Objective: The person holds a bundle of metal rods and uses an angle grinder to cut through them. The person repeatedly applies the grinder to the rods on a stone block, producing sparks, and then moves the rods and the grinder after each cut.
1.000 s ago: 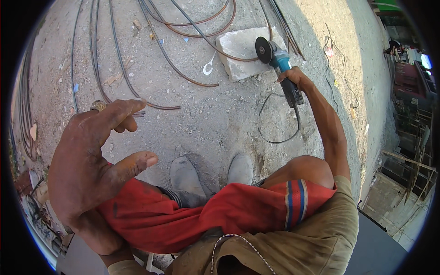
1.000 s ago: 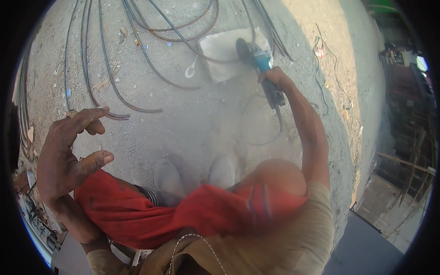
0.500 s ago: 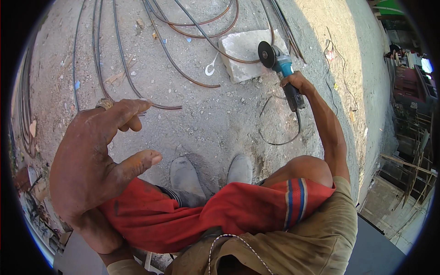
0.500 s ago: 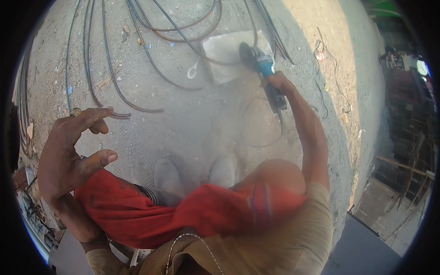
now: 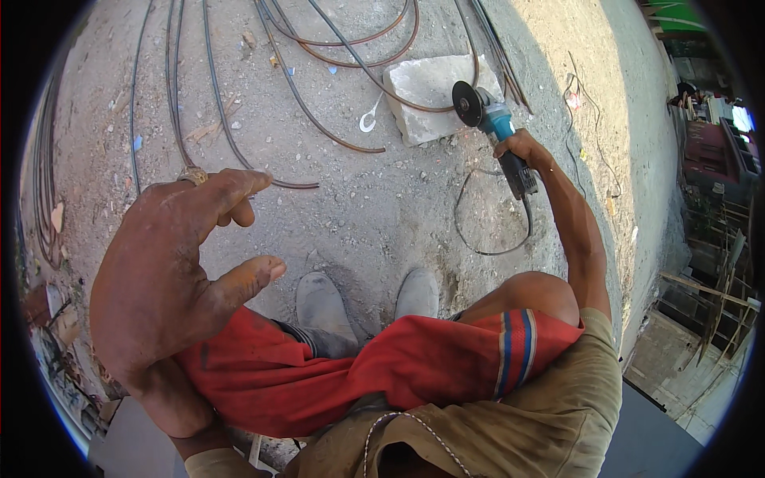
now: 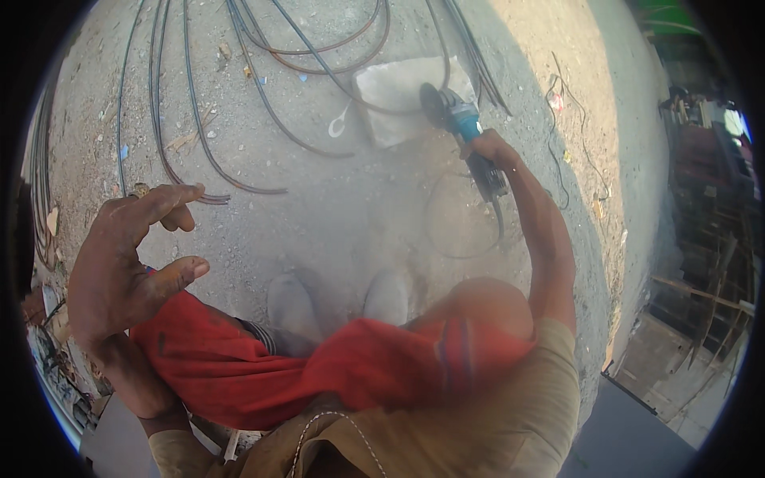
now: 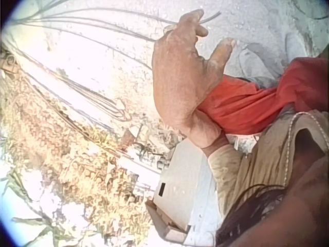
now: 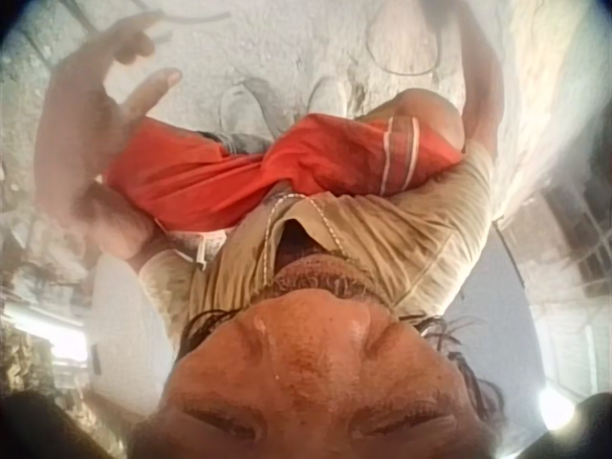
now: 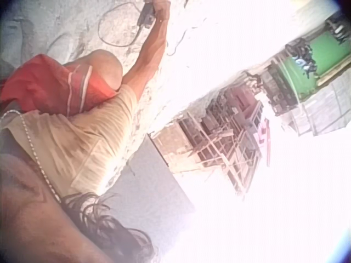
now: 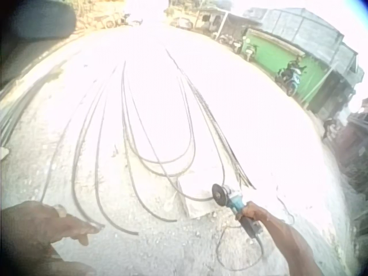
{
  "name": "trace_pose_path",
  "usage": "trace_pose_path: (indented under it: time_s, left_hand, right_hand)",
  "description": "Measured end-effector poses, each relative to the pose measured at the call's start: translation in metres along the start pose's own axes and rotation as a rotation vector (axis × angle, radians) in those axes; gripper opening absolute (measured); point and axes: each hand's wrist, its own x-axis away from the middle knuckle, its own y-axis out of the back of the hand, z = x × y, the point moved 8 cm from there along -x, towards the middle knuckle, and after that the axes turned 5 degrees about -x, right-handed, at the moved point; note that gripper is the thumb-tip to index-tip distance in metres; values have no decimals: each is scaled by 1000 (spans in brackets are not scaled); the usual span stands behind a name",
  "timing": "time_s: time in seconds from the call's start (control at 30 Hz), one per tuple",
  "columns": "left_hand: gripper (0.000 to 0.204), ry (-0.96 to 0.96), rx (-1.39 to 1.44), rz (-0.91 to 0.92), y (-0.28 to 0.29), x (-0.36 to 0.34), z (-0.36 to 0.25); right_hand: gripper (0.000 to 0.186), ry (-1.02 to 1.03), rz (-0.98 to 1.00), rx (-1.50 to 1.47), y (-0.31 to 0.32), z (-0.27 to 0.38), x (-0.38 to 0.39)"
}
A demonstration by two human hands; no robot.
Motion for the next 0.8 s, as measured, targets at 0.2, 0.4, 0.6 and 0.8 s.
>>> trace_pose_path:
  time_s: [0.2,0.4,0.6,0.8]
  left_hand:
    - [60,-4,-25,25,-5,1,2]
    - [59,5,-11,61,-10,-5,1]
    - [58,43,-26,78,-8,-3,1]
    - [59,-3,-42,72,-9,-7,-5]
  right_hand:
    - [19,-290,-12,-81,-6,55,30]
    - [26,-197,-41,-165,5,54,17]
    - [26,-268,-58,-107,7,69,18]
    - [25,-246,-38,-97,7,57,27]
